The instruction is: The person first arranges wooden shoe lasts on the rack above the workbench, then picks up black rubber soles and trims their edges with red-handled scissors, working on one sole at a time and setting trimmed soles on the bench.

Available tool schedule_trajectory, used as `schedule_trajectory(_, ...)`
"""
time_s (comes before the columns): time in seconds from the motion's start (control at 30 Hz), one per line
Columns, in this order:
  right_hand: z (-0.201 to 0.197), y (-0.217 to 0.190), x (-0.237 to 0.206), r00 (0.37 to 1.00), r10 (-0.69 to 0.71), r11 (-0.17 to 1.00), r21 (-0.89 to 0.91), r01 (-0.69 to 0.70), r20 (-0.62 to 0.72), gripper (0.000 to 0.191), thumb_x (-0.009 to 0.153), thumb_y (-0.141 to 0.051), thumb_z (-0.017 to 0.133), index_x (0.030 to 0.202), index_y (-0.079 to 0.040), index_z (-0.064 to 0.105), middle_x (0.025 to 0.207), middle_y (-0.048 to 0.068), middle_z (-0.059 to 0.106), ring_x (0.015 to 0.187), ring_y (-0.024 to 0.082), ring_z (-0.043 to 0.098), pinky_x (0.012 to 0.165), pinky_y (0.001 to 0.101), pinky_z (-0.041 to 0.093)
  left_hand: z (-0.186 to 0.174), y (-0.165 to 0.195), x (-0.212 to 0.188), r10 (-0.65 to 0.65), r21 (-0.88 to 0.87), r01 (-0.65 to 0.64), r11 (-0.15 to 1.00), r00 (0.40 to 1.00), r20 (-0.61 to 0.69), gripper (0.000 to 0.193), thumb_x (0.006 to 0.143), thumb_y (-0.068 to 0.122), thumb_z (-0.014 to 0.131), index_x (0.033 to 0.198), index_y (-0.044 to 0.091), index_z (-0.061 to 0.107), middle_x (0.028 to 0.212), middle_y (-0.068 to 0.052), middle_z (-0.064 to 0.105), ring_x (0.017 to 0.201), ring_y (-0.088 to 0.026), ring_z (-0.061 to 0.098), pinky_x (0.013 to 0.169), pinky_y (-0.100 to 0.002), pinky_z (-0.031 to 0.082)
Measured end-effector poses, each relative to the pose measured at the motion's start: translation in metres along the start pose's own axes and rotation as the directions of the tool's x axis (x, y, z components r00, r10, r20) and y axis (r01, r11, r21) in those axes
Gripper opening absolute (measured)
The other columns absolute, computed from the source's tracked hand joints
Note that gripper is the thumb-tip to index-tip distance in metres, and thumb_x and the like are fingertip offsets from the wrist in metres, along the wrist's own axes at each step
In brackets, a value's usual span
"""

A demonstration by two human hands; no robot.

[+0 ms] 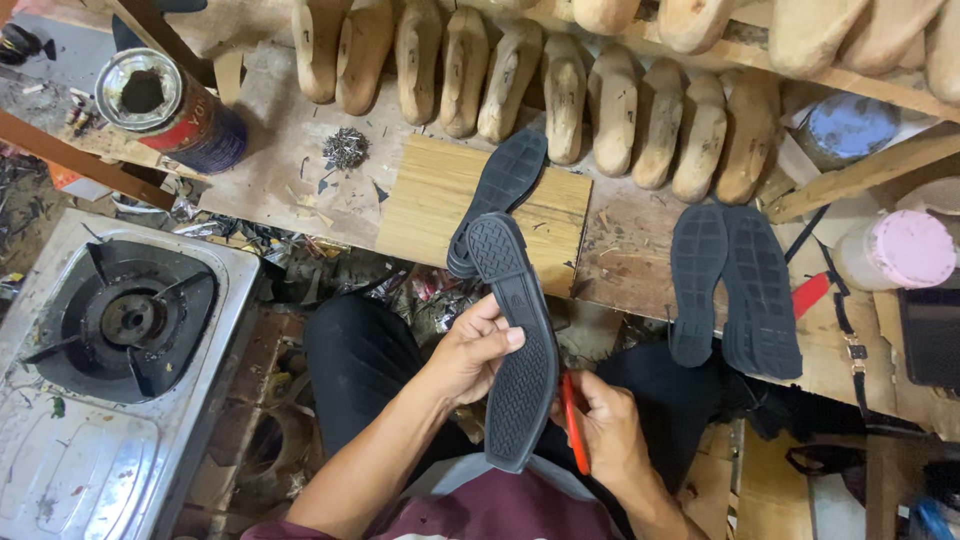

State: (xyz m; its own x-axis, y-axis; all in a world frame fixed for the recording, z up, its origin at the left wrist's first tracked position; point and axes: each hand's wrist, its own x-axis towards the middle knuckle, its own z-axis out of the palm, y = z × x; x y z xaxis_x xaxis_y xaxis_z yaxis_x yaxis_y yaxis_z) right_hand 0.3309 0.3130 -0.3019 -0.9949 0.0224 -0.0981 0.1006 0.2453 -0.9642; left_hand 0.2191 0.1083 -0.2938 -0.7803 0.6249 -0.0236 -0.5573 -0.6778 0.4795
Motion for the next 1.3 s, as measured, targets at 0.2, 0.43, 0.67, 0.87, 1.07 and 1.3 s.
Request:
schedule_trajectory(0.2,-0.008,-0.006,-0.003,0.996,0.058,0.921,0.383,-0.079,0.066,0.033,0.093,-0.031,0.066,0.098,0.001,0.069,0.062,0.002,0.063,0.050,0.008,0.057,0.046,0.0220,0.045,-0.001,-0.001,0.002,0.042,0.063,-0.038,0.997,0.997,-0.063,0.041,0.098,-0.001,0.064,0.138,0.004,0.055,0.116,-0.008,0.070,0.102,-0.016,0.070,0.088,-0.033,0.057)
schedule_trajectory(0.43,-0.011,-0.035,-0.004,1.000,-0.020,0.986,-0.163,0.023,0.023,0.025,0.079,-0.017,0.083,0.094,-0.002,0.070,0.055,0.002,0.053,0.047,0.008,0.046,0.045,0.0253,0.040,-0.010,0.008,0.009,0.242,0.159,-0.225,0.961,0.965,-0.103,0.040,0.096,0.014,0.060,0.135,0.009,0.056,0.118,-0.003,0.071,0.105,-0.013,0.070,0.090,-0.034,0.057)
schedule_trajectory(0.67,-0.006,-0.044,0.005,0.998,-0.026,0.981,-0.192,0.014,-0.061,0.040,0.078,-0.027,0.086,0.105,-0.004,0.067,0.069,0.000,0.071,0.055,0.007,0.067,0.049,0.0258,0.052,-0.017,0.010,0.008,0.250,0.169,-0.222,0.960,0.953,-0.170,0.026,0.105,0.012,0.060,0.128,0.001,0.060,0.116,-0.009,0.071,0.102,-0.018,0.068,0.091,-0.038,0.056)
schedule_trajectory(0.87,-0.009,-0.077,0.018,0.934,-0.348,0.772,-0.590,0.237,-0.080,0.062,0.064,-0.037,0.091,0.109,-0.003,0.066,0.075,0.005,0.069,0.062,0.024,0.065,0.065,0.0385,0.048,-0.011,-0.008,0.002,0.201,0.158,-0.178,0.971,0.969,-0.144,0.027,0.104,0.012,0.059,0.128,0.000,0.059,0.120,-0.010,0.070,0.108,-0.018,0.068,0.096,-0.038,0.056)
schedule_trajectory(1.07,-0.004,-0.092,0.023,0.949,-0.310,0.792,-0.569,0.221,-0.063,0.059,0.068,-0.040,0.089,0.108,-0.003,0.065,0.074,0.005,0.068,0.065,0.026,0.064,0.067,0.0396,0.048,-0.007,-0.017,-0.003,0.184,0.129,-0.169,0.977,0.977,-0.111,0.027,0.105,0.010,0.058,0.129,0.000,0.058,0.123,-0.011,0.068,0.111,-0.019,0.068,0.099,-0.038,0.056)
schedule_trajectory(1.3,0.001,-0.088,0.023,0.954,-0.288,0.813,-0.549,0.196,-0.084,0.049,0.072,-0.039,0.087,0.099,-0.005,0.065,0.071,0.003,0.069,0.063,0.025,0.064,0.064,0.0390,0.050,-0.011,-0.017,-0.007,0.189,0.126,-0.176,0.976,0.977,-0.096,0.027,0.106,0.009,0.058,0.131,-0.001,0.056,0.123,-0.012,0.068,0.109,-0.020,0.069,0.096,-0.038,0.056)
